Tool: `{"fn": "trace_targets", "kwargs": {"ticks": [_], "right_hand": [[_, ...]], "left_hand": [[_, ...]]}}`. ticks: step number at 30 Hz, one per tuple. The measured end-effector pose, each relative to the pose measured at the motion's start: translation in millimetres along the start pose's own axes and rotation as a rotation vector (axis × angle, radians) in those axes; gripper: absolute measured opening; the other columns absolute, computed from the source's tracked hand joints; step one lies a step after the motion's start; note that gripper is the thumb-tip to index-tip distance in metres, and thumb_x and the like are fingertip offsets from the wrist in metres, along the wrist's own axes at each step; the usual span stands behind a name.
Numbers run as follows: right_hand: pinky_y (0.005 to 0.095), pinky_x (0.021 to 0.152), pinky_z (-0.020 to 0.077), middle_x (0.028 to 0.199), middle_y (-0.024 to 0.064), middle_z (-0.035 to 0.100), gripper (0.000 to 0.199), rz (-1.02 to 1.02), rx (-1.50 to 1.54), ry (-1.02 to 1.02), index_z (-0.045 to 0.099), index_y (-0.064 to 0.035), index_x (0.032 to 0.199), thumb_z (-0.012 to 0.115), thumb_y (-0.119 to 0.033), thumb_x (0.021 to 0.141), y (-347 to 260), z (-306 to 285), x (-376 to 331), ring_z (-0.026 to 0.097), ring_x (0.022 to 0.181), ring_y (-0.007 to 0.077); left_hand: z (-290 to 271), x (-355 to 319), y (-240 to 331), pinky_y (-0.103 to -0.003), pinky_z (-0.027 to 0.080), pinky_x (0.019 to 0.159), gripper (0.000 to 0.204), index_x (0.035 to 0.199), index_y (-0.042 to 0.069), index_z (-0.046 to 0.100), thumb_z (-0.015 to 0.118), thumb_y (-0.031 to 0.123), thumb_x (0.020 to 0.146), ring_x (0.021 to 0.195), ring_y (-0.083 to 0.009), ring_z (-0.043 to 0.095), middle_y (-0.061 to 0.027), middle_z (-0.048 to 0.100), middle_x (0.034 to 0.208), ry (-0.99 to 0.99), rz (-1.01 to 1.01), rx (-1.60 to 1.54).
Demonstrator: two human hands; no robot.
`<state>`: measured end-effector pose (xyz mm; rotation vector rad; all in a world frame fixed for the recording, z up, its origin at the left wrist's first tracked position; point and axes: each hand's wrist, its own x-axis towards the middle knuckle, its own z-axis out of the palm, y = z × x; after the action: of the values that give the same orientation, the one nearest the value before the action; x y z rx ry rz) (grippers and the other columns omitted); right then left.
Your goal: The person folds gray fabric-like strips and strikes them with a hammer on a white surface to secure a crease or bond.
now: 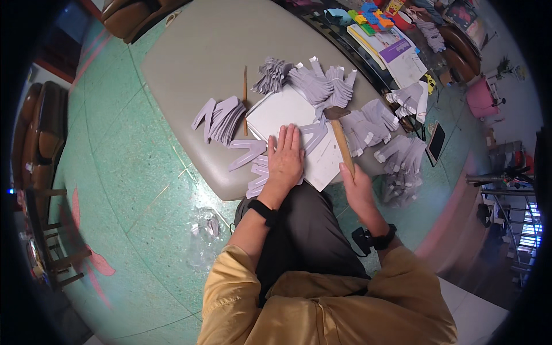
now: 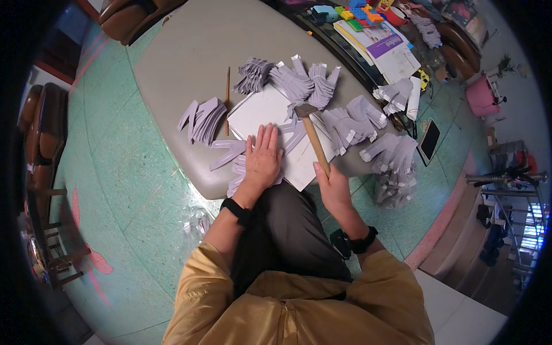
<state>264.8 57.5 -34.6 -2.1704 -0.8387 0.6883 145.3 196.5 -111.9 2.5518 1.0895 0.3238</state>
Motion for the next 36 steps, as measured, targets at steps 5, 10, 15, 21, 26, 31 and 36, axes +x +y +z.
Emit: {"fn": "trace_targets", "kwargs": {"ticks": [5,10,15,21,26,31,36], "right_hand": [[0.0448,0.062,0.0433,0.07,0.0261,0.056,0.044,-0.017,-0.146,-0.077,0.056,0.0057,0.084,0.053,-0.038,0.087,25,14,25,0.055,0.071,0.0444],[0.0479,0.065,0.0433,0.075,0.0288,0.057,0.047,0.023,-0.085,-0.044,0.057,0.0057,0.085,0.051,-0.041,0.087,5,25,16,0.055,0.077,0.0466],[0.0459,0.062,0.0429,0.072,0.0271,0.057,0.046,-0.011,-0.221,-0.117,0.056,0.0051,0.082,0.051,-0.04,0.088,30,23,28,0.056,0.072,0.045],[0.0454,0.063,0.0431,0.072,0.0263,0.057,0.045,0.083,-0.164,-0.102,0.056,0.006,0.083,0.051,-0.038,0.088,41,11,22,0.056,0.074,0.0445],[0.0441,0.065,0.0436,0.075,0.0271,0.057,0.046,0.097,-0.171,-0.112,0.056,0.0057,0.084,0.049,-0.04,0.088,50,16,22,0.057,0.075,0.0436],[0.0434,0.063,0.0433,0.071,0.0264,0.056,0.049,0.077,-0.061,-0.049,0.052,0.0052,0.083,0.048,-0.043,0.089,19,2,14,0.057,0.07,0.0422],[0.0479,0.062,0.0422,0.071,0.0289,0.056,0.045,-0.076,-0.338,-0.036,0.052,0.0042,0.081,0.048,-0.04,0.09,46,17,12,0.055,0.073,0.0468]], "left_hand": [[15,-1,4,-0.049,0.012,0.109,0.057,0.138,0.006,0.028,0.045,0.028,0.088,0.136,-0.0233,0.018,-0.0075,0.024,0.146,-0.056,-0.038,0.038],[17,-4,-1,-0.049,0.011,0.109,0.057,0.138,0.006,0.028,0.044,0.029,0.088,0.137,-0.023,0.017,-0.0072,0.024,0.146,-0.039,-0.032,0.04],[14,-4,0,-0.049,0.01,0.109,0.057,0.138,0.006,0.028,0.045,0.03,0.088,0.137,-0.0226,0.016,-0.0067,0.022,0.147,-0.076,-0.052,0.008],[2,9,17,-0.048,0.01,0.109,0.057,0.139,0.007,0.026,0.044,0.029,0.089,0.137,-0.0229,0.016,-0.0059,0.023,0.146,-0.162,-0.124,0.1],[20,16,19,-0.049,0.009,0.109,0.055,0.138,0.006,0.027,0.042,0.025,0.089,0.136,-0.0231,0.018,-0.0066,0.024,0.146,0.091,-0.047,-0.04],[32,14,14,-0.047,0.006,0.11,0.054,0.14,0.007,0.025,0.036,0.028,0.091,0.137,-0.022,0.013,-0.0048,0.022,0.147,0.01,-0.055,0.013],[29,18,21,-0.047,0.005,0.11,0.055,0.141,0.008,0.022,0.034,0.029,0.092,0.137,-0.0216,0.012,-0.0042,0.02,0.148,-0.024,-0.061,0.038]]}}
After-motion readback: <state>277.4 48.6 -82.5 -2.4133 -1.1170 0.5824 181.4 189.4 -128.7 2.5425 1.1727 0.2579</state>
